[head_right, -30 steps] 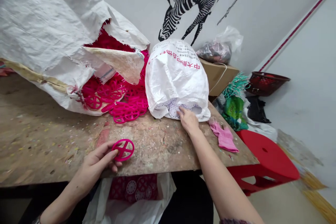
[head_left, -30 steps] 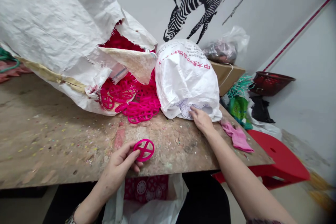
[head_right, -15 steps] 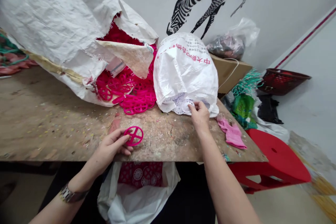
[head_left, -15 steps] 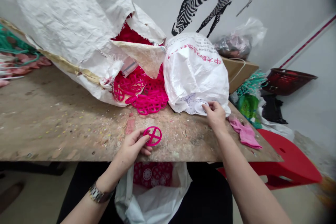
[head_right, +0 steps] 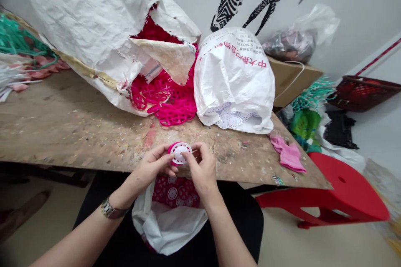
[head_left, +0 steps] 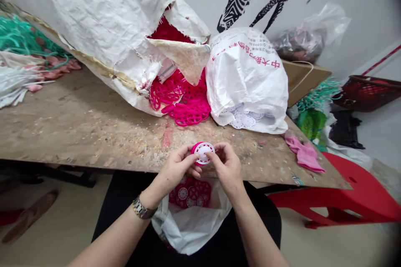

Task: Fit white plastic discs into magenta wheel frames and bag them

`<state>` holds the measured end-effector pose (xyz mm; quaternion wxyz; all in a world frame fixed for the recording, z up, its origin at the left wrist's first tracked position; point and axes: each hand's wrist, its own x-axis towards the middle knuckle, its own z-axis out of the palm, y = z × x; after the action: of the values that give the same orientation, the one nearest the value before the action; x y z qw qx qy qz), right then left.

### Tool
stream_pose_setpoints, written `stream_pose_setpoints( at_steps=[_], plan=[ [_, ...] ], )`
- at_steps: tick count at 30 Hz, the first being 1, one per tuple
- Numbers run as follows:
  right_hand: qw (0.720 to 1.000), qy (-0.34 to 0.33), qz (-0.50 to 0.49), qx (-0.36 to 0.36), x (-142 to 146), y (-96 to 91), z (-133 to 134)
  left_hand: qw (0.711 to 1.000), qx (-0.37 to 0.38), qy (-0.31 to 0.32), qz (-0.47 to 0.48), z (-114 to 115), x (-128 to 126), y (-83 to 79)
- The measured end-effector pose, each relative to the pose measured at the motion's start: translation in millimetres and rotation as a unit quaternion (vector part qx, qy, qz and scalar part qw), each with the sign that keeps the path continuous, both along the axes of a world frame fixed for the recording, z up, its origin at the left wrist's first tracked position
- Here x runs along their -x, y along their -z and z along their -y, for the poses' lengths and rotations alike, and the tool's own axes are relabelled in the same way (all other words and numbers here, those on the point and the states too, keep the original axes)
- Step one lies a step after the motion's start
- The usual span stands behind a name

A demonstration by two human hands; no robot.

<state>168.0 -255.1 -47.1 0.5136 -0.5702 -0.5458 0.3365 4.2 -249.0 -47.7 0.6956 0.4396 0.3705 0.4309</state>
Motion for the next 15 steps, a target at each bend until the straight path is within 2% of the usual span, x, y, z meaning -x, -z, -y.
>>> stream_pose_setpoints(
  at_steps=[3, 8, 11, 13, 15],
  plan=[
    [1.000, 0.008, 0.002, -0.002, 0.6, 3.3, 5.0, 1.000, -0.023, 0.007, -0.009, 4.8, -0.7, 0.0],
    [0.993, -0.073, -0.076, 0.047, -4.0, -3.2, 17.5, 0.998, -0.047, 0.029, -0.031, 11.8, -0.4, -0.5],
    [0.992, -0.080, -0.084, 0.048, -6.2, -9.2, 26.2, 0.993, -0.075, 0.068, -0.057, 14.5, 0.1, -4.5],
    [0.994, -0.078, -0.061, 0.036, -6.3, -12.5, 31.9, 0.984, -0.122, 0.088, -0.100, 15.6, 0.5, -8.7],
    [0.997, -0.070, -0.027, 0.015, -5.2, -14.9, 37.1, 0.961, -0.201, 0.083, -0.169, 16.6, 0.2, -11.8]
  ],
)
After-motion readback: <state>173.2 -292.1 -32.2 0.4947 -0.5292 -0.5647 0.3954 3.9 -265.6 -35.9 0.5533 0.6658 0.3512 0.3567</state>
